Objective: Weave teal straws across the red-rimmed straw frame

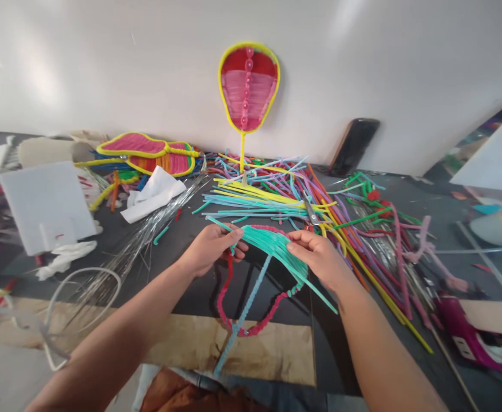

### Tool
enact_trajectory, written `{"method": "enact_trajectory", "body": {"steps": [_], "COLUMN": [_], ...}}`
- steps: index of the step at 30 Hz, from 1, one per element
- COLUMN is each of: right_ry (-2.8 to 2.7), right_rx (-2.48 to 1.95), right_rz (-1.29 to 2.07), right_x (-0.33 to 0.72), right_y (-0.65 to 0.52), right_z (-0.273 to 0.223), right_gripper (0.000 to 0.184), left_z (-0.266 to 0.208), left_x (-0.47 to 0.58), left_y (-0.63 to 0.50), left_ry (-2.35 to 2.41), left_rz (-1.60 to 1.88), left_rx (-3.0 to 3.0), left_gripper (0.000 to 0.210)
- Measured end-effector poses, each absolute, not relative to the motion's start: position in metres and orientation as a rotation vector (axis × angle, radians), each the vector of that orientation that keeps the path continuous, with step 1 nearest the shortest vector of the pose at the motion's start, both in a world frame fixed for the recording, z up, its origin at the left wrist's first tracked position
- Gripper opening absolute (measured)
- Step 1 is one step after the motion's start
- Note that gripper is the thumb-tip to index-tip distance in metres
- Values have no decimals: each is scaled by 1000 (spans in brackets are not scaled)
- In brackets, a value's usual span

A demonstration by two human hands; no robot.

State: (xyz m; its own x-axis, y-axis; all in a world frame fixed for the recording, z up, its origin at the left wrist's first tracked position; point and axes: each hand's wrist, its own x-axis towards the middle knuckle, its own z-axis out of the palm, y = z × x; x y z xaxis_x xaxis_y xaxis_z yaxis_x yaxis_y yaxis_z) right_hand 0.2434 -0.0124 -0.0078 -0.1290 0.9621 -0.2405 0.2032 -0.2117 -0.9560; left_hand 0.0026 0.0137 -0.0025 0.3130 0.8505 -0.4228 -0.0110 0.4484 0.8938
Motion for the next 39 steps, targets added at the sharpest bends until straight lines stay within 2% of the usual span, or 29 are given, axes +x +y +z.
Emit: {"method": "enact_trajectory", "body": {"steps": [4,9,11,20,29,33,39], "right_ry": [-1368,-1389,-1372,-1281,-1067,-1103,-1076], "right_rx": [-1419,-1325,-1331,-1300,-1101,-1195,-1155], "right_rz": [1447,1655,1669,1726,2060,2032,1969], "right_x": [244,242,241,241,239,233,231], "right_y": [-14,-17,-18,-18,-19,-20,-20], "right_z": [-7,-10,-10,-7,-3,-6,-10], "right_gripper": [35,67,72,70,61,47,53], "left_z": [-3,-7,-8,-8,-2,-4,-6], "left_x": [4,4,4,6,11,13,12], "left_y": [13,13,13,14,7,6,8], "left_ry": [1096,1087,1088,1108,997,1002,1029], "left_rz": [725,736,755,778,713,710,716], "left_rx": [955,995,1011,915,875,893,903], "left_gripper": [41,38,38,37,37,36,36]}}
